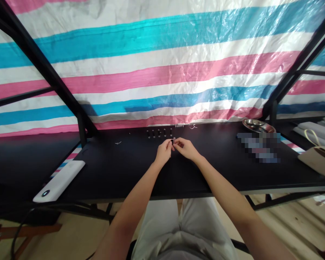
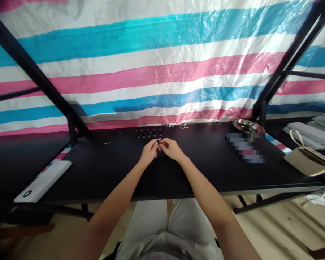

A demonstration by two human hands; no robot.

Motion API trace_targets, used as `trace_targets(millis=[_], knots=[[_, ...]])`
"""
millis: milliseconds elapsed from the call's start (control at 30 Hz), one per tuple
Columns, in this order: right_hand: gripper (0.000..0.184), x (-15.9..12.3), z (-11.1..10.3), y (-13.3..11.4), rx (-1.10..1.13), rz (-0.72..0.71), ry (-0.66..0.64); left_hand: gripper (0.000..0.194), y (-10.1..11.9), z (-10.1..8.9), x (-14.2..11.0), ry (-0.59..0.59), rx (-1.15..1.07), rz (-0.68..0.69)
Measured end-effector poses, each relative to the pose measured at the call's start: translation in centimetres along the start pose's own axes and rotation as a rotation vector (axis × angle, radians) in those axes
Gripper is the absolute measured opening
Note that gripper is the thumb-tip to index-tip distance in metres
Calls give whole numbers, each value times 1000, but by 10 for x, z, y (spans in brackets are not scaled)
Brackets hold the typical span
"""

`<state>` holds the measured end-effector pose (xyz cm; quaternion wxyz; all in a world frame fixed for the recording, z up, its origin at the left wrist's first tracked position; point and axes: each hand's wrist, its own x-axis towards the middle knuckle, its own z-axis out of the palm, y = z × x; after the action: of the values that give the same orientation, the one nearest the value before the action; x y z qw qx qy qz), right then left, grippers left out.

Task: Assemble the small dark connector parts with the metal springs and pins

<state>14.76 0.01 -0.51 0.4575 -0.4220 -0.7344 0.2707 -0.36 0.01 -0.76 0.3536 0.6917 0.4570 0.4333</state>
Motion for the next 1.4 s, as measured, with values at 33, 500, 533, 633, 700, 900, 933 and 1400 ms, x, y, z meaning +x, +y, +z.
trace_targets(millis=[33,500,533,633,700,900,933,1400], knots=[[17,0,0,0,-6,0,5,32,-1,0,0,-6,24,8],[16,-1,-5,-3,-146,-77,-60,20,5,-4,-4,-31,76,47],[16,0,-6,-4,-153,-85,-66,19,5,-4,-4,-29,70,53],[17,1,-9,-7,-161,-98,-96,18,3,-3,-4,-10,53,70],[17,3,-12,-9,-151,-100,-133,18,3,-3,-4,20,49,73],[20,26,-42,17,-224,-8,-94,18,4,-2,-4,95,91,72],[20,31,-49,27,-275,20,-51,18,4,-2,-5,88,99,78],[16,71,-78,93,-718,298,71,21,3,1,-9,-10,246,150]])
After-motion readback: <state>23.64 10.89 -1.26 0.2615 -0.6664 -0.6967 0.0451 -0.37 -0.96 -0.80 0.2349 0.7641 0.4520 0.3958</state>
